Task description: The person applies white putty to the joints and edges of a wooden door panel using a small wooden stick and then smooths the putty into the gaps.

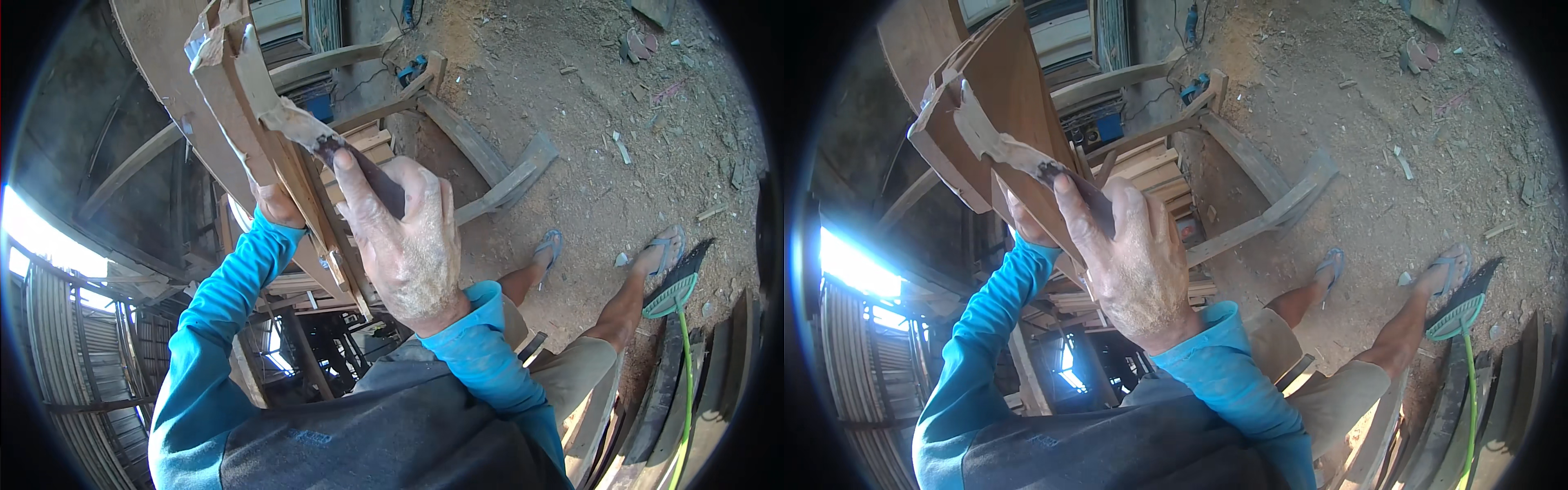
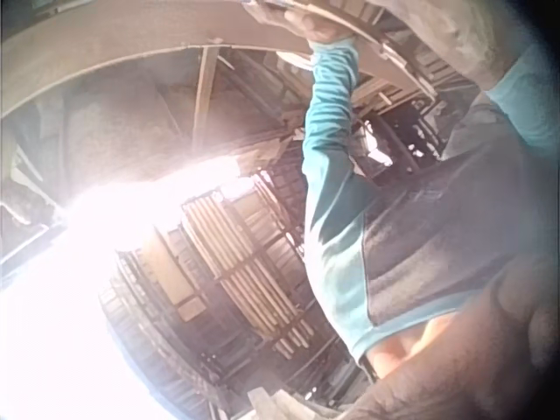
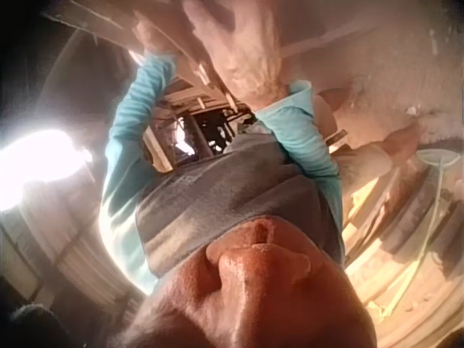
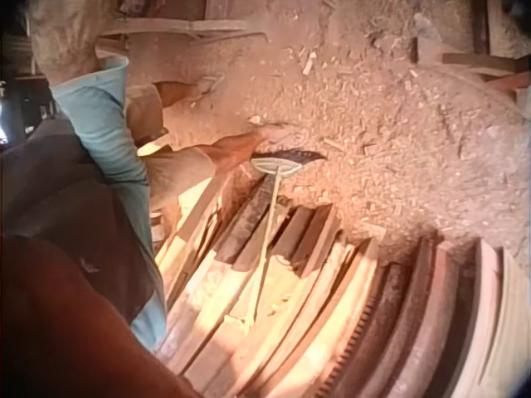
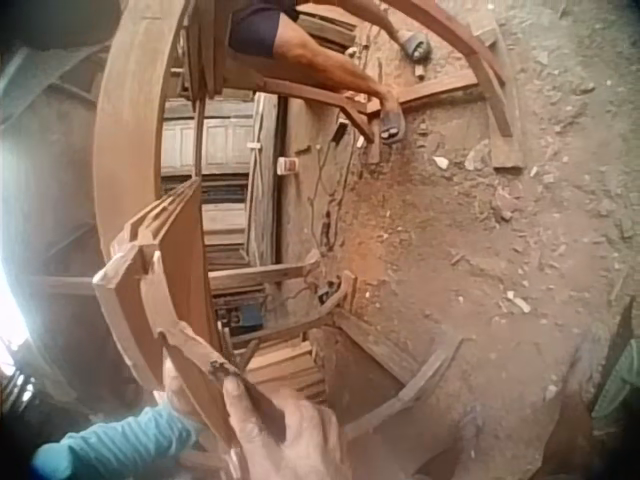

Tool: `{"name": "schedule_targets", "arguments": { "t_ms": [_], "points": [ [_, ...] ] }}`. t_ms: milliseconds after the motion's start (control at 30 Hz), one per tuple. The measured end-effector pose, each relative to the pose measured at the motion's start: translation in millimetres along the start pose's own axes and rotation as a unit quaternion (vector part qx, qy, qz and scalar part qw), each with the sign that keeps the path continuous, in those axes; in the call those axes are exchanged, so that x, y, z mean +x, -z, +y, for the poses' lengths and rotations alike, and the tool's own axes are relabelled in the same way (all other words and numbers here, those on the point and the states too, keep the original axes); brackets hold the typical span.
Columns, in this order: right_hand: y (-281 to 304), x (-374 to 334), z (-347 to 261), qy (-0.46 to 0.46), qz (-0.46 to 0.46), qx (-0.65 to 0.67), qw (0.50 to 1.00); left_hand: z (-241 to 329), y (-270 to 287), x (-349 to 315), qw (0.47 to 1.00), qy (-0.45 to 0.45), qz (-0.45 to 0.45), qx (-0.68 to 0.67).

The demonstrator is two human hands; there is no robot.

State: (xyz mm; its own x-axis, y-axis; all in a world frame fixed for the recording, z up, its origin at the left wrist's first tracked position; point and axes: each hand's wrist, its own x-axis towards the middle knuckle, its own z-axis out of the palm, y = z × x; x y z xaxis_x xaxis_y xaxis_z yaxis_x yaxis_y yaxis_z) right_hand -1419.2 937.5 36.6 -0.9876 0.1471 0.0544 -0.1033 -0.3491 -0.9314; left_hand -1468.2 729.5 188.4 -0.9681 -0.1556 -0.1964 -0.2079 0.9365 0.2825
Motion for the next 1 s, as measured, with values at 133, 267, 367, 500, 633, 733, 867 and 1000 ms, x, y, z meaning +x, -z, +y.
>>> {"name": "schedule_targets", "arguments": {
  "t_ms": [133,267,367,500,633,733,867,1000],
  "points": [
    [8,-4,-4,-0.007,0.046,0.118,0.992,-33,16,-9,0.999,0.023,0.02,-0.043],
    [14,32,-7,0.003,0.049,0.267,0.962,-10,0,-6,1.0,-0.023,0.008,-0.004],
    [-7,30,-7,-0.006,0.003,0.354,0.935,-22,16,-3,0.992,0.092,0.022,-0.078],
    [-25,4,7,-0.024,0.024,0.352,0.935,10,-8,-3,0.984,0.099,0.029,-0.145],
    [-26,24,6,-0.01,0.044,0.365,0.93,17,-16,-4,0.997,-0.058,0.024,-0.033],
    [-32,29,2,-0.033,0.035,0.387,0.921,3,-4,-1,0.998,0.008,0.01,-0.068],
    [-29,9,-12,-0.037,0.013,0.468,0.883,-50,39,-16,0.991,0.09,-0.038,-0.088],
    [-19,-2,-28,-0.046,0.061,0.456,0.887,-52,34,-11,0.966,0.108,-0.093,-0.215]
  ]
}}
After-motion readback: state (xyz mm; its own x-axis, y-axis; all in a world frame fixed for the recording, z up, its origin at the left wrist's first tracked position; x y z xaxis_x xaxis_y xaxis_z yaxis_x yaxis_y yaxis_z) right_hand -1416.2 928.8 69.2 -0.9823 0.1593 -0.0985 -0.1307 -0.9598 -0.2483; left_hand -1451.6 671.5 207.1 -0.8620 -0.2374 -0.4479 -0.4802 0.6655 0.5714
